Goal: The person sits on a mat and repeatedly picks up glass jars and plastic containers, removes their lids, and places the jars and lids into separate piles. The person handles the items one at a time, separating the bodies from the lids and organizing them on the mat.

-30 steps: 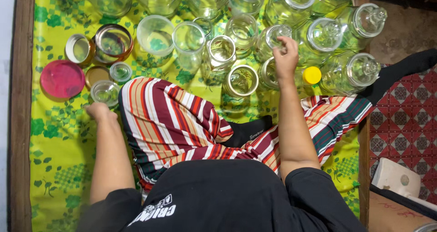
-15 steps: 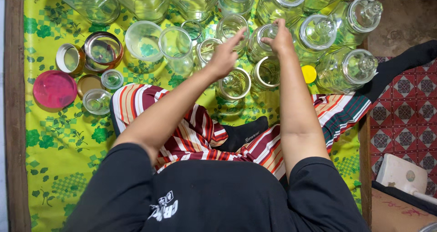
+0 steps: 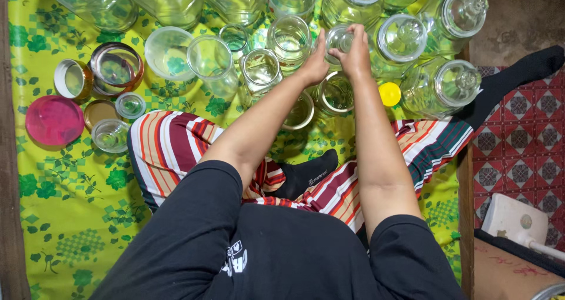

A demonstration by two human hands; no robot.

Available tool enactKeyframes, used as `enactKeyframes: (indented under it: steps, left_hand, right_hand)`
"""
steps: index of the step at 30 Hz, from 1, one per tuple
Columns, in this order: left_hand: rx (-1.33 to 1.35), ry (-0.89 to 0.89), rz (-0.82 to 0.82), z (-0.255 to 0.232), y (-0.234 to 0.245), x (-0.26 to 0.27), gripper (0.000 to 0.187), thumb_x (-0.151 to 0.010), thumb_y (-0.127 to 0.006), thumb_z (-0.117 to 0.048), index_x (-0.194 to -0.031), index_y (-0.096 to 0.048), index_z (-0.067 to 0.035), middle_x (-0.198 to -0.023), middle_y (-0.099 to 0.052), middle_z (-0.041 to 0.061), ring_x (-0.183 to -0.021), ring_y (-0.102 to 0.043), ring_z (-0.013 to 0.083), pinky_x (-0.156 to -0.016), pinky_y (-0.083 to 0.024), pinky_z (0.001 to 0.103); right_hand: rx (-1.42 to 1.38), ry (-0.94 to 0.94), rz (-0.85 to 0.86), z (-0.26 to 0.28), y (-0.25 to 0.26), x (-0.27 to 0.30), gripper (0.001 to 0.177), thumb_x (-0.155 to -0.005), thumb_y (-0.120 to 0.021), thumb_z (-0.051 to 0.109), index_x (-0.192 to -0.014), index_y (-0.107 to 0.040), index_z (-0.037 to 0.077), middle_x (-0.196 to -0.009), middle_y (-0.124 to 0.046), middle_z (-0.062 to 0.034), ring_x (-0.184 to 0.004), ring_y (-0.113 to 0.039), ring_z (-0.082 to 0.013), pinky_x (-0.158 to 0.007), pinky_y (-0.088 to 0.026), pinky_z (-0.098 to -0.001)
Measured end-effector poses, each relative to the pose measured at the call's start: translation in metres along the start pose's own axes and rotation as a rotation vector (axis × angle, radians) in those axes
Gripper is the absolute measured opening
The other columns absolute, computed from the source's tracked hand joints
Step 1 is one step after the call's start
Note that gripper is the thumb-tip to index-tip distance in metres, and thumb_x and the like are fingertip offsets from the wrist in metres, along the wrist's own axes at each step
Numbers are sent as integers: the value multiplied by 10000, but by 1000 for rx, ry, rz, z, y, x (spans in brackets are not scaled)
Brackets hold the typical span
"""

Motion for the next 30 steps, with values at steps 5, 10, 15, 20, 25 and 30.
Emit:
enactKeyframes:
  steps: [5,10,15,20,25,30]
  left_hand:
    - [242,18,-105,-41,26,19,694,-1033,-679,-219,-1585,-293,-50,-1570,-423,201,-1391,-447,296,-1131,-378,370]
    - [515,-18,-119,-100,80,86,543,-982,-740,-192,-1468,-587,-6,-1129,-721,87,-943,-676,117,-843,-581,280]
    - [615,-231,-207,-135,140,179,527,-1042,-708,-91,-1525,-508,-27,-1289,-691,43,-1059,-658,102,-958,-566,281]
    - [1049,-317,-392,-104,225,261,378,-1036,-531,-106,-1413,-507,-114,-1290,-660,68,-1186,-678,170,-1007,-603,389]
    - [915,-169,-1047,-22,342,341,231,-1040,-543,-191,-1182,-643,-39,-1204,-663,123,-1025,-710,234,-790,-676,427]
    - [988,94,-1501,78,413,440,357,-1013,-584,-371,-1282,-544,-140,-1115,-661,73,-808,-702,240,-593,-582,319]
  right_hand:
    - [-62,174,-170,35,16,34,687,-786,-959,95,-1263,-465,82,-1481,-480,-224,-1381,-485,-408,-1137,-413,-473]
    - [-437,309,-227,96,23,79,615,-898,-866,43,-1332,-435,105,-1672,-358,-213,-1537,-409,-365,-1298,-347,-436]
    - [-480,624,-174,182,26,119,767,-922,-893,176,-1460,-347,138,-1709,-235,-189,-1532,-348,-369,-1298,-314,-459]
    - [-491,712,-128,237,11,145,757,-982,-848,207,-1531,-329,157,-1680,-231,-172,-1490,-476,-350,-1194,-499,-436]
    - [-431,701,-56,256,-5,156,535,-1056,-751,-9,-1494,-466,107,-1608,-343,-171,-1379,-584,-304,-1051,-613,-367]
    - [-363,710,14,258,-12,162,384,-1013,-702,-106,-1356,-618,43,-1529,-479,-170,-1162,-674,-247,-945,-606,-333]
Point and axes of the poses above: each hand's wrist, its own x-axis away from the middle knuckle, its own y-axis out of the back of the hand, z = x × y, the point moved 2 cm from there along -x, towards the middle knuckle
